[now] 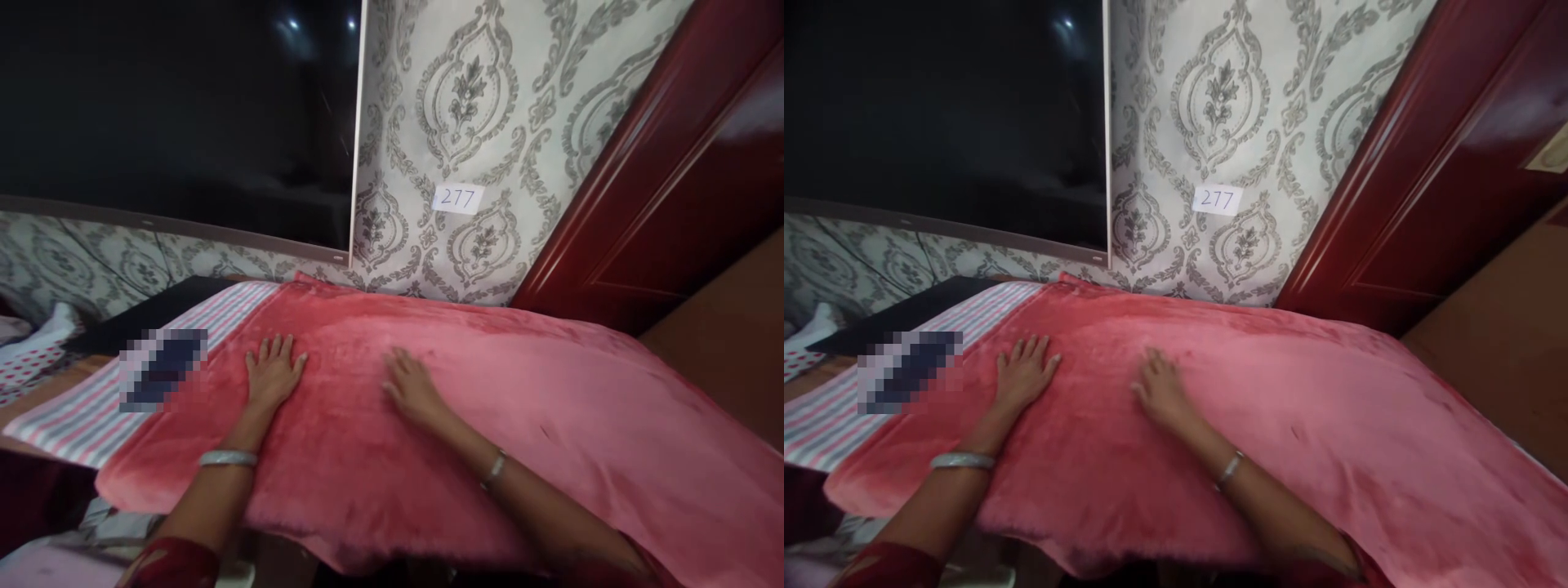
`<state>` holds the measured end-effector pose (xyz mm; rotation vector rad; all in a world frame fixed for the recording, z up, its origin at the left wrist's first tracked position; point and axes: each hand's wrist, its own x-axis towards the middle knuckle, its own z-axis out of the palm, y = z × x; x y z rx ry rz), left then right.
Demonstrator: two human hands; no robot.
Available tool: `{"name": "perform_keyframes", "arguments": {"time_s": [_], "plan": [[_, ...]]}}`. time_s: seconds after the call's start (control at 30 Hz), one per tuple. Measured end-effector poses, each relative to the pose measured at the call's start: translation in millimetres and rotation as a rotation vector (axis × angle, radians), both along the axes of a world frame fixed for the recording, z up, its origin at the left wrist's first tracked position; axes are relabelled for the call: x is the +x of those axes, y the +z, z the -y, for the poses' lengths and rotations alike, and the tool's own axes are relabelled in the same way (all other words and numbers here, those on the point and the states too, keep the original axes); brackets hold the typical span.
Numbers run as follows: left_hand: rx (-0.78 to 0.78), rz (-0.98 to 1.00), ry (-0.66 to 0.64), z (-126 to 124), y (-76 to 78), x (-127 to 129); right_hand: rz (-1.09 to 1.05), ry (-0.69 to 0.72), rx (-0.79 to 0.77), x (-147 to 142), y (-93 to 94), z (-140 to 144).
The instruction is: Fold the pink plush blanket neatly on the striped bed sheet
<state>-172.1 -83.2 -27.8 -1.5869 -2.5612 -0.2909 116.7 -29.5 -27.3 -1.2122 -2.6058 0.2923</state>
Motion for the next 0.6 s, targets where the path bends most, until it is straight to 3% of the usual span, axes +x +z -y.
{"name": "perform_keyframes", "arguments": {"time_s": [0.07, 0.13, 0.23, 0.3, 0.4, 0.47, 0.6], "plan": [[-0.012, -0.021, -0.003, 0, -0.9, -1, -0.076, 0.154, -0.045, -56, 8.9, 0], [-0.024, -0.043, -0.001, 0, -2.1, -2, -0.103, 0.207, -0.058, -99, 15.2, -3], [-0.031, -0.075, -0.003, -1, -4.2, -3, -0.078, 0.217, -0.045, -141, 18.0, -16], [-0.026, -0.088, -0.005, -2, -5.7, -4, -0.040, 0.207, -0.039, -154, 15.8, -31], [-0.028, -0.079, -0.001, -3, -7.5, -5, 0.021, 0.124, -0.043, -148, 11.0, -62], [-0.031, -0.080, -0.001, -3, -8.1, -6, 0.085, 0.006, -0.038, -125, 10.1, -86], [-0.029, -0.114, 0.000, -3, -7.7, -6, 0.173, -0.281, -0.041, -31, 12.4, -130]]}}
